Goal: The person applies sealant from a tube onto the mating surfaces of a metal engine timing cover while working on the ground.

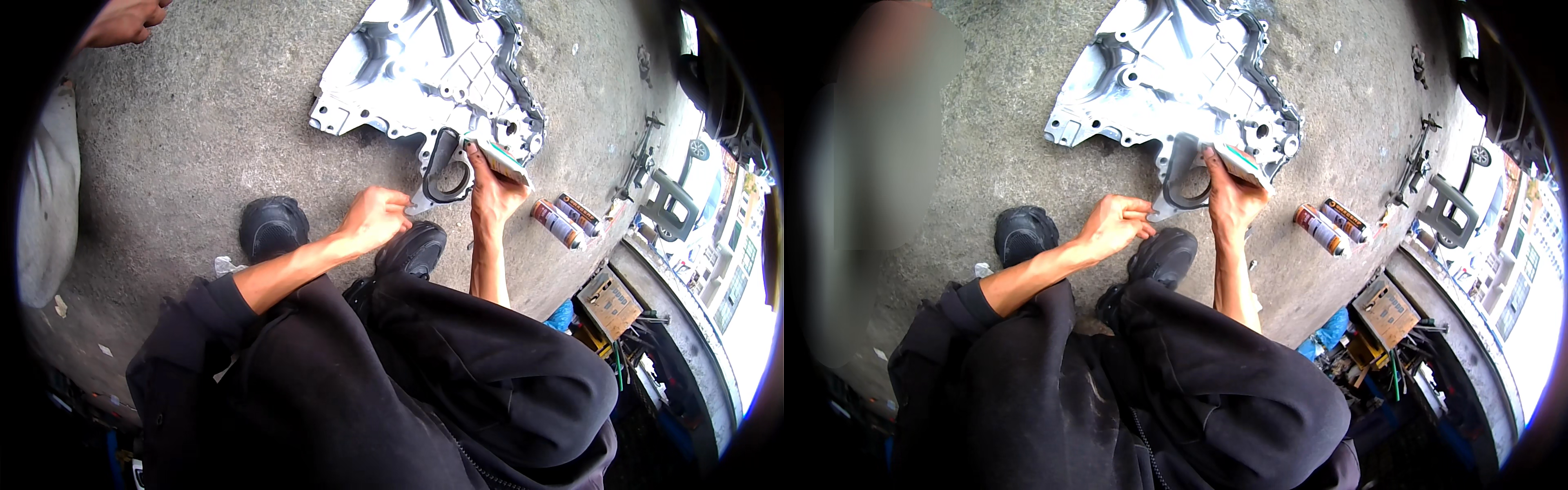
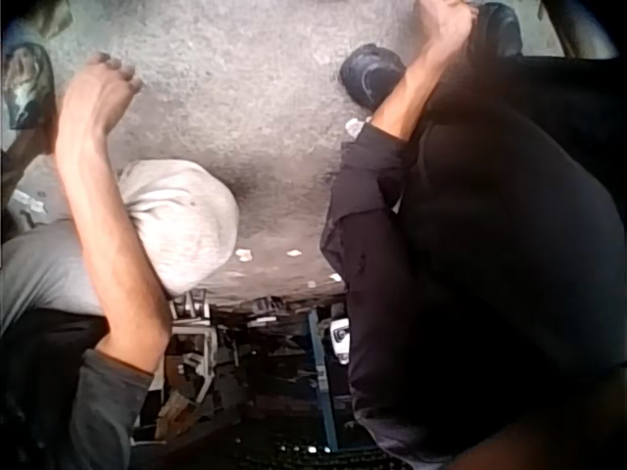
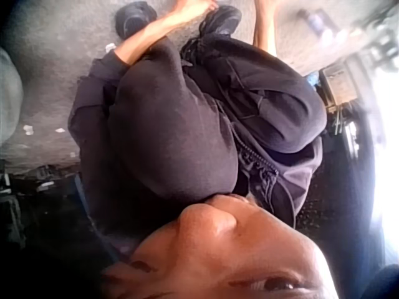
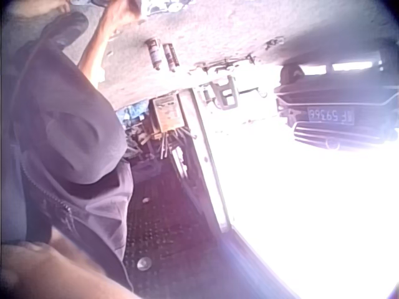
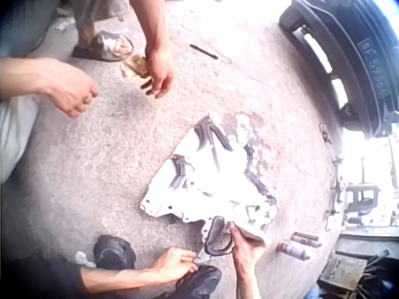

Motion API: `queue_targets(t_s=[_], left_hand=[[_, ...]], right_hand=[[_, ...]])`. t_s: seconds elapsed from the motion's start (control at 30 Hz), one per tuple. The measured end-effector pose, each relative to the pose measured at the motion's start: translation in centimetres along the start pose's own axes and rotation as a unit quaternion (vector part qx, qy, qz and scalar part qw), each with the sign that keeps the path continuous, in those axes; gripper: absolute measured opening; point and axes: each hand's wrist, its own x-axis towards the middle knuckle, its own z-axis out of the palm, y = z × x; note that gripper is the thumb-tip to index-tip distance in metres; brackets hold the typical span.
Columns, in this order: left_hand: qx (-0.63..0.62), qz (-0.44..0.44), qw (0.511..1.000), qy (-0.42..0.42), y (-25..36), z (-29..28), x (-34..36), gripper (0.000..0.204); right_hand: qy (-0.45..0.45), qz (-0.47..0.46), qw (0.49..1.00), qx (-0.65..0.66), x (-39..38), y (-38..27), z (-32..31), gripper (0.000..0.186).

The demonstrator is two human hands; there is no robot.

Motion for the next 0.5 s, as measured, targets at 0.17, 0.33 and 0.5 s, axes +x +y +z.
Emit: queue_targets(t_s=[0.17, 0.33, 0.5], left_hand=[[0.001, 0.000, 1.000, 0.001, 0.01, 0.09, 0.01, 0.047], [-0.003, 0.002, 1.000, 0.002, -0.37, 0.09, 0.13, 0.047], [0.000, 0.004, 1.000, -0.009, -0.27, 0.03, 0.16, 0.046]], right_hand=[[0.003, -0.005, 1.000, -0.007, -0.18, -0.05, -0.25, 0.029], [0.010, -0.003, 1.000, -0.007, -0.43, -0.18, -0.32, 0.029], [0.016, 0.009, 1.000, -0.007, -0.64, 0.33, -0.68, 0.029]])
